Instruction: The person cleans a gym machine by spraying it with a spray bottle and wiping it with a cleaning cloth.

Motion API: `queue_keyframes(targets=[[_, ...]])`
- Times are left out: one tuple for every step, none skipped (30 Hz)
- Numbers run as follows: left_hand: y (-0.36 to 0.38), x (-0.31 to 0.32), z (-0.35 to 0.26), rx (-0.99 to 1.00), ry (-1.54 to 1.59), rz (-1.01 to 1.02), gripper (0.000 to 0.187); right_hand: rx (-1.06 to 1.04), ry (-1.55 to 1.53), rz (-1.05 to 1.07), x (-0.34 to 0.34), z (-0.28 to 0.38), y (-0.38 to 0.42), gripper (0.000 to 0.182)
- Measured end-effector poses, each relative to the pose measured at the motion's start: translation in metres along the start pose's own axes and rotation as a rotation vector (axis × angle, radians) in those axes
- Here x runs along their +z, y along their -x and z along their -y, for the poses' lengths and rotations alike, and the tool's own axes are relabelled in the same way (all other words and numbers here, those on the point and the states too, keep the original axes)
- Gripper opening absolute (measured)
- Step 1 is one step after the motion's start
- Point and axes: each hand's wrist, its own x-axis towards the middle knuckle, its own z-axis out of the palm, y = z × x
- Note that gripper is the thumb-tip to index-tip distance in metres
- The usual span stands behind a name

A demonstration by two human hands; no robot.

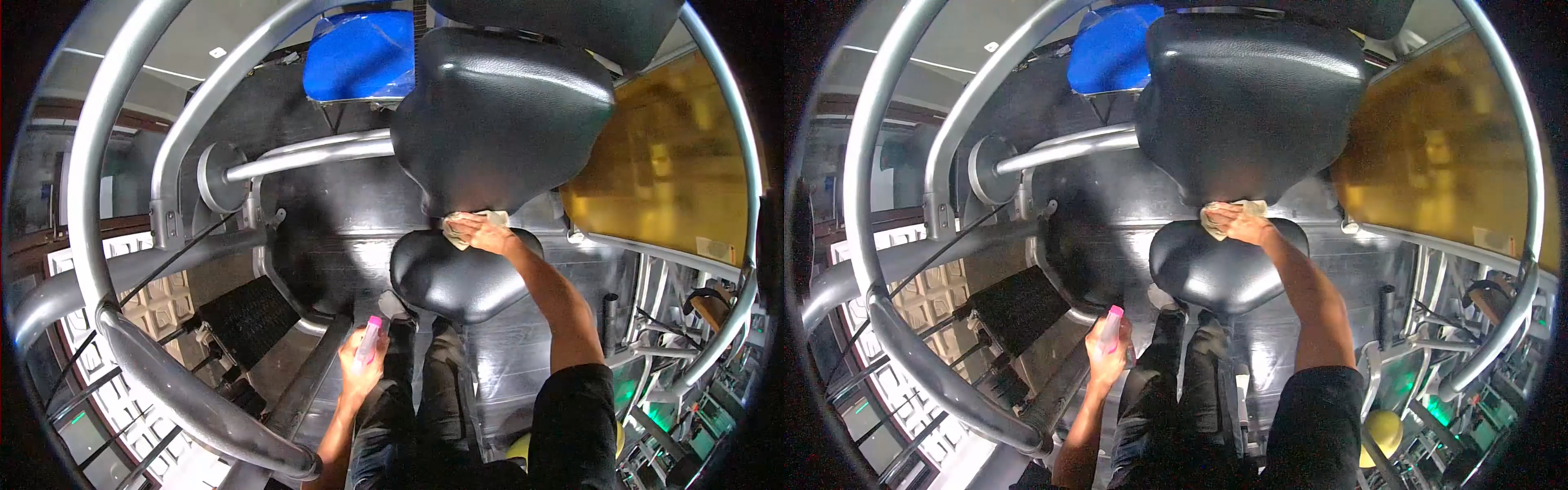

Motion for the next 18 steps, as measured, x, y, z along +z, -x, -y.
queue_keyframes(targets=[[0.003,0.0,0.004,-0.037,-0.025,-0.009,0.011,0.004,0.001,0.006,-0.004,-0.004,0.014,0.035],[0.004,0.002,0.011,-0.059,0.038,-0.021,0.012,0.001,0.097,0.039,-0.008,-0.009,0.03,0.036],[0.005,0.002,0.009,-0.058,0.042,-0.018,0.012,-0.002,0.194,0.07,-0.011,-0.012,0.044,0.036],[0.005,0.002,0.007,-0.075,0.032,-0.007,0.012,0.0,0.193,0.072,-0.011,-0.013,0.057,0.036],[0.004,0.002,0.006,-0.091,0.023,0.003,0.013,0.11,0.049,0.03,-0.01,-0.015,0.07,0.038],[0.006,0.002,0.012,-0.084,0.034,0.026,0.012,0.224,-0.095,-0.011,-0.009,-0.015,0.087,0.04],[0.005,0.005,0.01,-0.082,0.037,0.035,0.012,0.232,-0.093,-0.006,0.001,-0.016,0.107,0.04],[0.004,0.008,0.006,-0.047,0.065,0.009,0.012,0.289,-0.088,0.063,0.011,-0.017,0.126,0.036],[0.003,0.012,0.002,-0.011,0.095,-0.019,0.011,0.442,-0.031,0.056,0.039,-0.017,0.151,0.034],[0.002,0.011,-0.003,-0.012,0.055,0.014,0.012,0.595,0.023,0.056,0.067,-0.016,0.176,0.032],[0.002,0.013,-0.003,-0.01,0.059,0.02,0.012,0.868,-0.039,-0.035,0.064,-0.017,0.181,0.03],[0.004,0.016,-0.002,-0.038,-0.002,0.036,0.013,1.132,-0.111,-0.163,0.061,-0.017,0.186,0.029],[0.004,0.018,-0.001,-0.065,-0.067,0.052,0.015,1.413,-0.366,-0.313,0.015,-0.02,0.161,0.027],[0.005,0.021,0.005,-0.052,-0.08,0.059,0.018,1.51,-0.675,-0.635,-0.016,-0.016,0.143,0.027],[0.006,0.026,0.0,-0.049,-0.081,0.063,0.018,1.808,-0.822,-0.493,0.025,-0.022,0.143,0.03],[0.007,0.031,-0.006,-0.058,-0.021,0.048,0.018,1.903,-1.159,-0.883,0.014,-0.02,0.119,0.031],[0.007,0.035,-0.01,-0.065,0.038,0.03,0.018,1.866,-1.35,-1.102,0.026,-0.016,0.097,0.032],[0.009,0.037,-0.008,-0.059,0.032,0.033,0.018,1.817,-1.529,-1.329,0.04,-0.012,0.076,0.032]])
